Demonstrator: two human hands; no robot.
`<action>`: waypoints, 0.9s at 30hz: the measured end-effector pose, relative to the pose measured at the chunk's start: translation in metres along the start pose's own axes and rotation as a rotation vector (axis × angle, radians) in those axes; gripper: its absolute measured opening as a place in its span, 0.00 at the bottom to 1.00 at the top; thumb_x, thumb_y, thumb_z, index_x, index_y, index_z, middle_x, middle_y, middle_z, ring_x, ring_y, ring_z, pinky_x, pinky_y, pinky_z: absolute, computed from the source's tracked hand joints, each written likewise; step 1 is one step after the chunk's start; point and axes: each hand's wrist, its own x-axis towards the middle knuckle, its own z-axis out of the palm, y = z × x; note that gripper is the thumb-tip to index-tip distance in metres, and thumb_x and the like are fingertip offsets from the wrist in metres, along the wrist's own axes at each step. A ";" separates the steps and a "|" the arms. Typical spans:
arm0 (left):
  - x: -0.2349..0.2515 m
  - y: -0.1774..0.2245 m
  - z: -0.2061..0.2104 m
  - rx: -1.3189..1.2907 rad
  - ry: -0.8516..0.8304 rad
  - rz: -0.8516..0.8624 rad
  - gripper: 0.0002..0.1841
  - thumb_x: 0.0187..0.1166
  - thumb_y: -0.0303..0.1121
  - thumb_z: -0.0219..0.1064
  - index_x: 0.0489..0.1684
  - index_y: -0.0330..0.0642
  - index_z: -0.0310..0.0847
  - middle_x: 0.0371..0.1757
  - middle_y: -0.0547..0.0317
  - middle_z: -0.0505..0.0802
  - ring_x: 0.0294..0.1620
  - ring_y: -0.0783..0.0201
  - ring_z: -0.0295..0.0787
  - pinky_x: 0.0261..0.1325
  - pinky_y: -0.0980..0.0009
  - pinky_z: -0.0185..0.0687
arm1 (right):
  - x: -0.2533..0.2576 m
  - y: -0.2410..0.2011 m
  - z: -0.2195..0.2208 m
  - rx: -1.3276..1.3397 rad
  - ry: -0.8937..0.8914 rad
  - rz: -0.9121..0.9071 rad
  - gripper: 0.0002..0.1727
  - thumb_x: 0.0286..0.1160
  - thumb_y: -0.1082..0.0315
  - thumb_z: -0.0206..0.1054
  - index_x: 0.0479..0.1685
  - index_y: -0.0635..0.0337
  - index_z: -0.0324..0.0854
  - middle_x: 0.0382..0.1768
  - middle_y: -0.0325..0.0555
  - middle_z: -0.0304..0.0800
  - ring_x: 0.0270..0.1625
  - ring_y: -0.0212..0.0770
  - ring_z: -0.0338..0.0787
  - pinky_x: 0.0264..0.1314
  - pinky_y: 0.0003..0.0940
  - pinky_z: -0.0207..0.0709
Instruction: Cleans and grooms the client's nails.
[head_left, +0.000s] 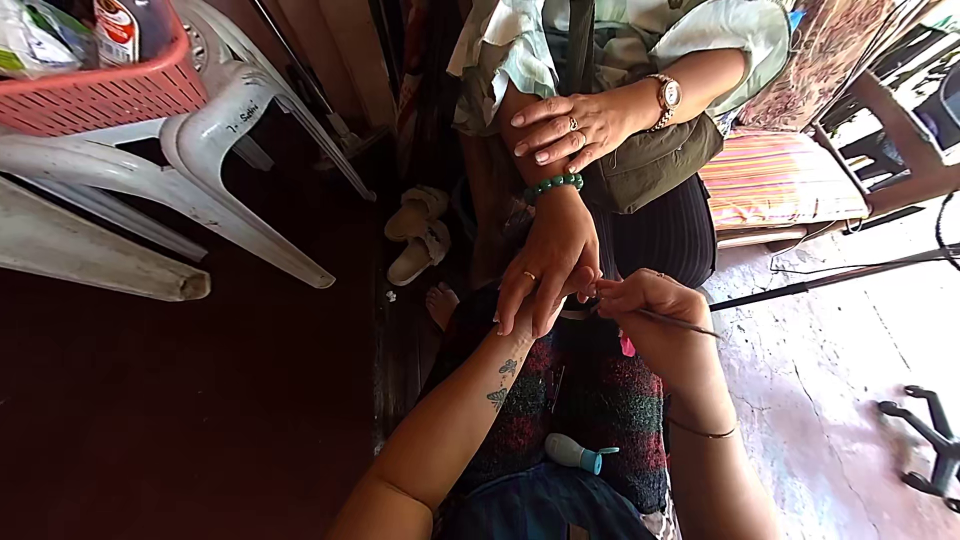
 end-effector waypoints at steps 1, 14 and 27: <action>0.000 0.009 0.008 0.036 0.023 -0.044 0.05 0.79 0.30 0.69 0.33 0.46 0.86 0.30 0.65 0.90 0.33 0.71 0.87 0.39 0.73 0.83 | 0.000 -0.001 -0.003 0.019 -0.022 0.012 0.08 0.60 0.83 0.72 0.23 0.60 0.85 0.31 0.40 0.93 0.42 0.36 0.96 0.51 0.33 0.93; 0.006 0.030 0.027 0.137 0.101 -0.161 0.09 0.77 0.36 0.70 0.26 0.47 0.83 0.26 0.68 0.86 0.32 0.75 0.84 0.41 0.77 0.80 | 0.000 0.004 -0.003 0.134 -0.031 0.054 0.06 0.63 0.82 0.72 0.27 0.62 0.86 0.34 0.41 0.95 0.43 0.35 0.96 0.53 0.33 0.92; -0.002 -0.014 -0.010 -0.029 0.041 -0.021 0.07 0.79 0.39 0.73 0.43 0.46 0.90 0.39 0.62 0.94 0.43 0.67 0.92 0.53 0.66 0.88 | 0.000 0.016 0.003 0.057 0.036 -0.003 0.06 0.65 0.76 0.73 0.25 0.56 0.87 0.33 0.36 0.95 0.41 0.31 0.95 0.47 0.31 0.91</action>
